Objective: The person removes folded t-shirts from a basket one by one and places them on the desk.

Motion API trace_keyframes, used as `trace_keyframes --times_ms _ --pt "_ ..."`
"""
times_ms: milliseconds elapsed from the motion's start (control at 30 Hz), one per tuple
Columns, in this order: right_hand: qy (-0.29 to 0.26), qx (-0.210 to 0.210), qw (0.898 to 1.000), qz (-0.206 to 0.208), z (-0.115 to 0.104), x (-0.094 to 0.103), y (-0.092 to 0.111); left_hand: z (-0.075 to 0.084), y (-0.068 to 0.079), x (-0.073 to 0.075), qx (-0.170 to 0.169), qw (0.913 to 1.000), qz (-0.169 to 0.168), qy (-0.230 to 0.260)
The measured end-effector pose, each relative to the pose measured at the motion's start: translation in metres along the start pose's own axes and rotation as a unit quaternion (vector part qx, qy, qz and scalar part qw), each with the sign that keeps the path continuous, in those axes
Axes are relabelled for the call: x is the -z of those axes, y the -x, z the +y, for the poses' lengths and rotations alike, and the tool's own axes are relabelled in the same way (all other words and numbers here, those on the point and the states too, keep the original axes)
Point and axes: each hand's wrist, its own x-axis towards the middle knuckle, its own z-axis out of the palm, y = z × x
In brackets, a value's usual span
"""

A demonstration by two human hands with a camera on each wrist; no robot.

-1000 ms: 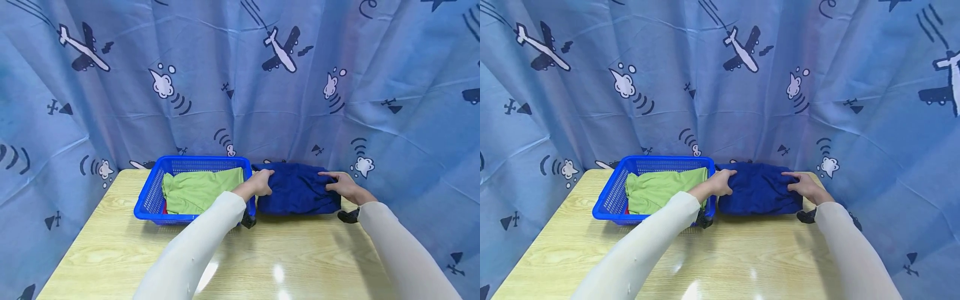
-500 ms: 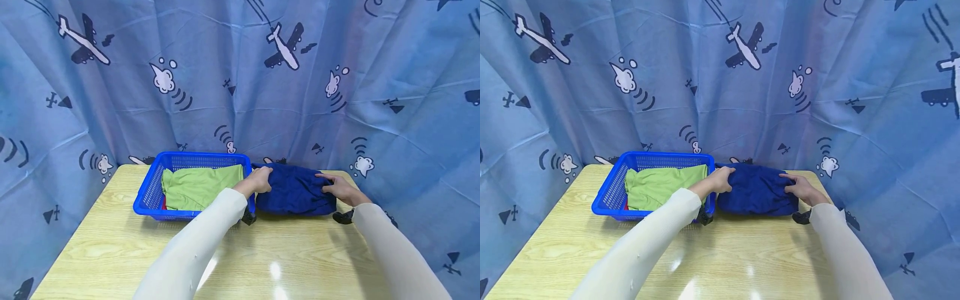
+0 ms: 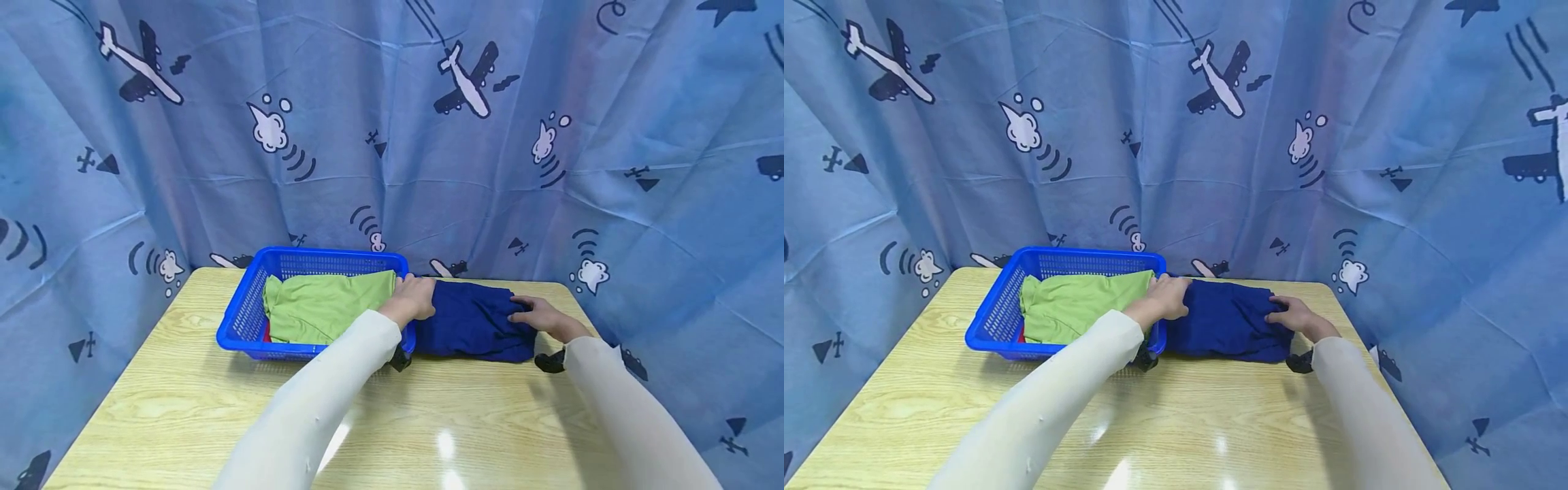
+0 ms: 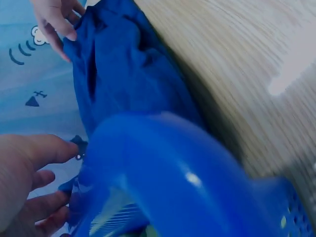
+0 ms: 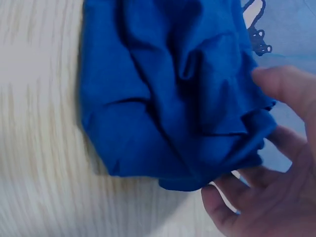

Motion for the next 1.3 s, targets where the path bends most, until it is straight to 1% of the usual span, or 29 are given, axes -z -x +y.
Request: trace_keyframes --times_ms 67,167,267,367,400,500,567,700,800,900,1067,1167,1300 --pt "0.021 -0.009 1.000 0.000 -0.001 0.002 0.004 -0.002 0.001 -0.001 -0.003 1.0000 0.005 -0.008" --pt "0.031 -0.026 0.999 0.010 -0.006 0.006 0.009 -0.003 0.002 -0.002 -0.021 0.9995 0.010 -0.020" --pt "0.043 -0.030 0.998 0.023 -0.012 0.010 0.013 -0.003 0.003 -0.002 -0.029 0.9988 0.022 -0.031" --pt "0.038 -0.019 0.999 0.032 -0.022 0.013 0.016 -0.007 0.006 0.001 -0.030 0.9988 0.035 -0.014" --pt "0.033 -0.015 0.999 0.030 -0.026 0.013 0.017 -0.008 0.007 0.002 -0.033 0.9989 0.034 -0.006" --pt "0.002 0.004 1.000 0.021 -0.041 0.009 0.020 -0.016 0.012 0.003 -0.049 0.9980 0.036 0.017" --pt "-0.015 0.019 1.000 0.016 -0.052 0.006 0.022 -0.022 0.016 0.004 -0.061 0.9969 0.040 0.029" --pt "-0.028 0.056 0.998 0.016 -0.078 -0.002 0.024 -0.035 0.023 0.007 -0.075 0.9944 0.061 0.041" --pt "-0.028 0.083 0.996 0.014 -0.096 -0.008 0.023 -0.046 0.028 0.011 -0.079 0.9931 0.067 0.055" --pt "-0.027 0.103 0.994 0.010 -0.110 -0.015 0.027 -0.057 0.034 0.015 -0.083 0.9913 0.064 0.079" --pt "-0.029 0.130 0.991 0.007 -0.129 -0.029 0.033 -0.076 0.042 0.017 -0.088 0.9872 0.068 0.114" --pt "-0.036 0.143 0.989 0.001 -0.138 -0.037 0.036 -0.090 0.048 0.017 -0.088 0.9864 0.068 0.121" --pt "-0.043 0.155 0.987 -0.008 -0.150 -0.046 0.041 -0.109 0.056 0.020 -0.076 0.9874 0.061 0.124"
